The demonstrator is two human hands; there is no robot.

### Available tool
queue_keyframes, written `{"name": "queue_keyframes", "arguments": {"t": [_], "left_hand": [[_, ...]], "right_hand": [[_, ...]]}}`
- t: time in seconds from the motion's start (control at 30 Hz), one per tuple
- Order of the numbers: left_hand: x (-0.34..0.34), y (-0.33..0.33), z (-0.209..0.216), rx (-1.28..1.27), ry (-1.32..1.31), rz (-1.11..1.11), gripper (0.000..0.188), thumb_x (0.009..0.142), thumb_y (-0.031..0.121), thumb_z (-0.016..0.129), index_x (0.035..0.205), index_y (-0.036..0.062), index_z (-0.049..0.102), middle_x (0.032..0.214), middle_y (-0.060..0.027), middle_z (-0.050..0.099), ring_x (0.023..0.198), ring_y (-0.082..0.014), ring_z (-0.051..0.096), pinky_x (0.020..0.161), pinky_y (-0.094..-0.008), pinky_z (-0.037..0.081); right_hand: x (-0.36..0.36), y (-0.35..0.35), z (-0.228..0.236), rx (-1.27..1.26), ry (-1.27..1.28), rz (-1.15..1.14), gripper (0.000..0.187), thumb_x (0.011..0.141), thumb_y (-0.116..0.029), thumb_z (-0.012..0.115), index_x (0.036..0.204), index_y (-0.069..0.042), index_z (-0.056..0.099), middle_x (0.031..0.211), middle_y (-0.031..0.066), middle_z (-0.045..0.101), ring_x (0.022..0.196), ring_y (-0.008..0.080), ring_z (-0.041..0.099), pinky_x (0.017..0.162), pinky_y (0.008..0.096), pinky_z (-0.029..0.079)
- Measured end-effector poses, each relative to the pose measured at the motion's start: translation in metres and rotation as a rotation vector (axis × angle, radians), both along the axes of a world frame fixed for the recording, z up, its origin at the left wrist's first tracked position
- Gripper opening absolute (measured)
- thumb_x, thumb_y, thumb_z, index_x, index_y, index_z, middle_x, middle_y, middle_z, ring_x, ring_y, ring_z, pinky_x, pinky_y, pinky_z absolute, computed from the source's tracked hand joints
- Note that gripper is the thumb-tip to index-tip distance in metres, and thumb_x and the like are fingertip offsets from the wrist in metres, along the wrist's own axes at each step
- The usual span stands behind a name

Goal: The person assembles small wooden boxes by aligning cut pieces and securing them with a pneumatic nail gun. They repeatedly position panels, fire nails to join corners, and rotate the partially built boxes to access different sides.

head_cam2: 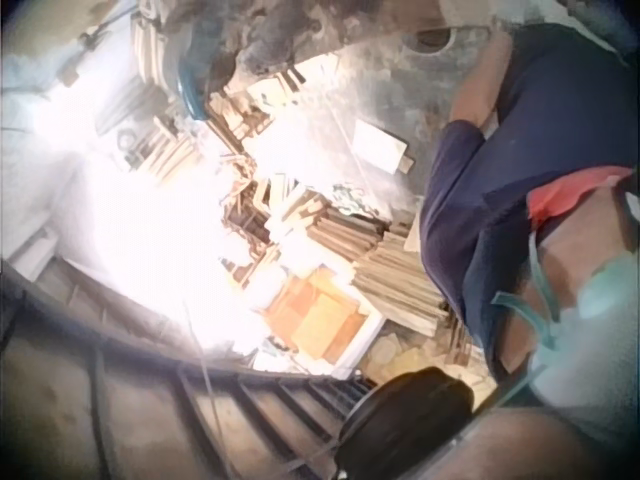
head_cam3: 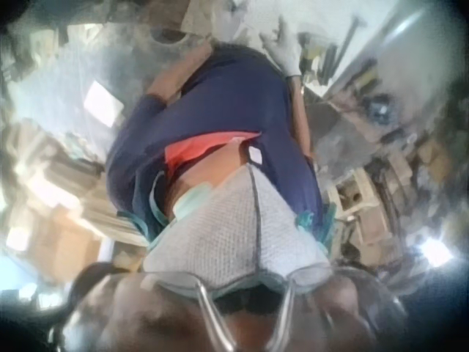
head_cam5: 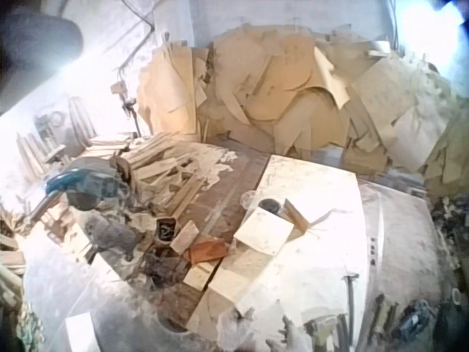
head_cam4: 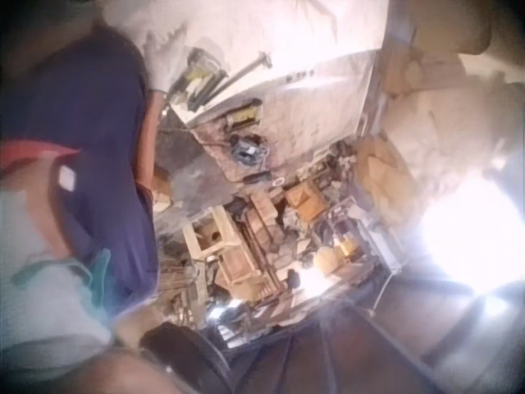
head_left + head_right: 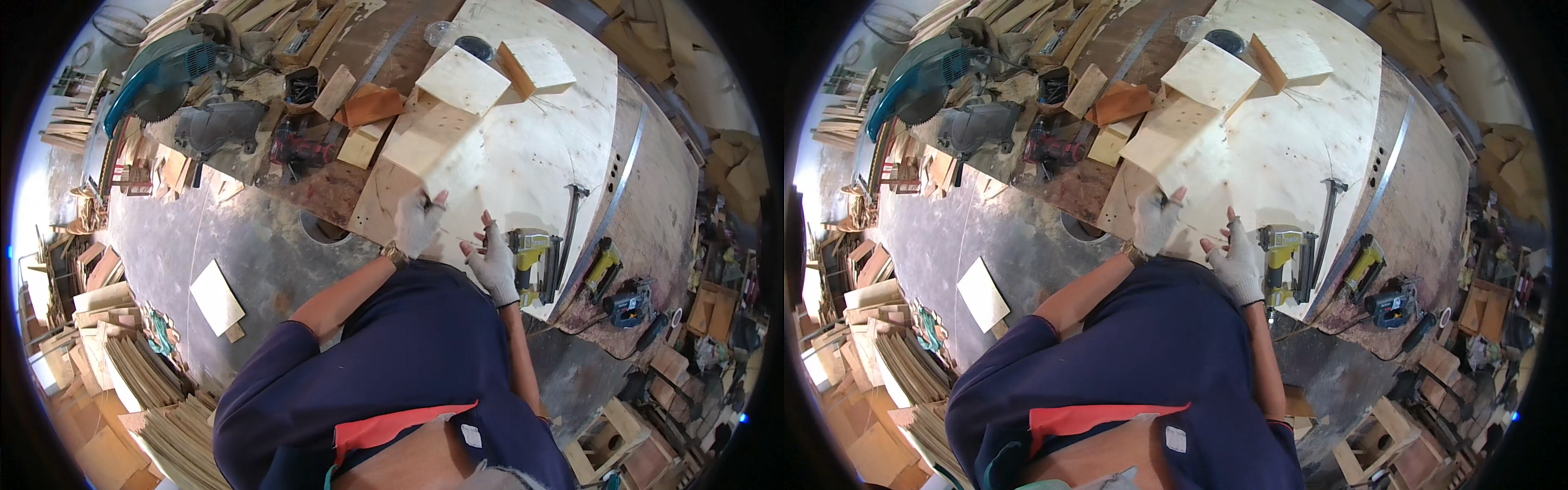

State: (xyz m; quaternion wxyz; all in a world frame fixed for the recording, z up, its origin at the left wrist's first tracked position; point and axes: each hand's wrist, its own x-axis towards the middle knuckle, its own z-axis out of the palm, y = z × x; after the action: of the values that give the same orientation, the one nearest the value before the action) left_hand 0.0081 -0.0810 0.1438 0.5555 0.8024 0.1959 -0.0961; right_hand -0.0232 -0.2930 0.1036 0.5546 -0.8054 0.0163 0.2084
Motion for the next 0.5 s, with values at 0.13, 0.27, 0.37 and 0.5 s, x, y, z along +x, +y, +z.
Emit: {"name": "queue_keyframes", "arguments": {"t": [0.13, 0.27, 0.37, 0.5], "left_hand": [[-0.002, 0.009, -0.037, 0.637, -0.783, -0.539, 0.041, 0.074, 0.017, 0.077, 0.114, 0.0096, 0.072, 0.118, -0.0046, 0.072, 0.111, -0.0254, 0.067, 0.089, -0.0407, 0.057], [0.002, -0.001, -0.1, 0.756, -0.813, -0.72, 0.039, 0.081, 0.024, 0.077, 0.116, 0.0088, 0.071, 0.115, -0.0078, 0.071, 0.115, -0.0285, 0.067, 0.095, -0.0419, 0.056], [0.009, -0.013, -0.087, 0.614, -0.566, -0.922, 0.036, 0.084, 0.028, 0.078, 0.115, 0.0106, 0.071, 0.113, -0.0124, 0.071, 0.113, -0.0308, 0.069, 0.095, -0.0446, 0.056], [0.009, -0.008, -0.031, 0.016, -0.456, -0.967, 0.021, 0.085, 0.018, 0.076, 0.103, 0.0078, 0.074, 0.095, -0.0131, 0.07, 0.092, -0.0286, 0.072, 0.082, -0.0402, 0.057]], "right_hand": [[0.0, -0.013, -0.029, 0.849, 0.375, -0.365, 0.075, 0.112, -0.059, 0.038, 0.166, -0.008, 0.03, 0.148, 0.0206, 0.059, 0.128, 0.0377, 0.065, 0.097, 0.044, 0.057], [0.007, -0.012, -0.04, 0.941, 0.525, -0.461, 0.077, 0.11, -0.066, 0.034, 0.159, -0.007, 0.041, 0.142, 0.0195, 0.063, 0.115, 0.0388, 0.069, 0.095, 0.0446, 0.057], [0.011, -0.016, -0.051, 0.758, 0.522, -0.525, 0.065, 0.11, -0.057, 0.046, 0.15, -0.006, 0.052, 0.133, 0.0176, 0.067, 0.107, 0.0301, 0.07, 0.083, 0.0403, 0.06], [0.001, -0.026, -0.056, 0.223, 0.205, -0.509, 0.057, 0.108, -0.043, 0.062, 0.145, 0.0, 0.057, 0.127, 0.0125, 0.068, 0.102, 0.0168, 0.068, 0.071, 0.0296, 0.059]]}}
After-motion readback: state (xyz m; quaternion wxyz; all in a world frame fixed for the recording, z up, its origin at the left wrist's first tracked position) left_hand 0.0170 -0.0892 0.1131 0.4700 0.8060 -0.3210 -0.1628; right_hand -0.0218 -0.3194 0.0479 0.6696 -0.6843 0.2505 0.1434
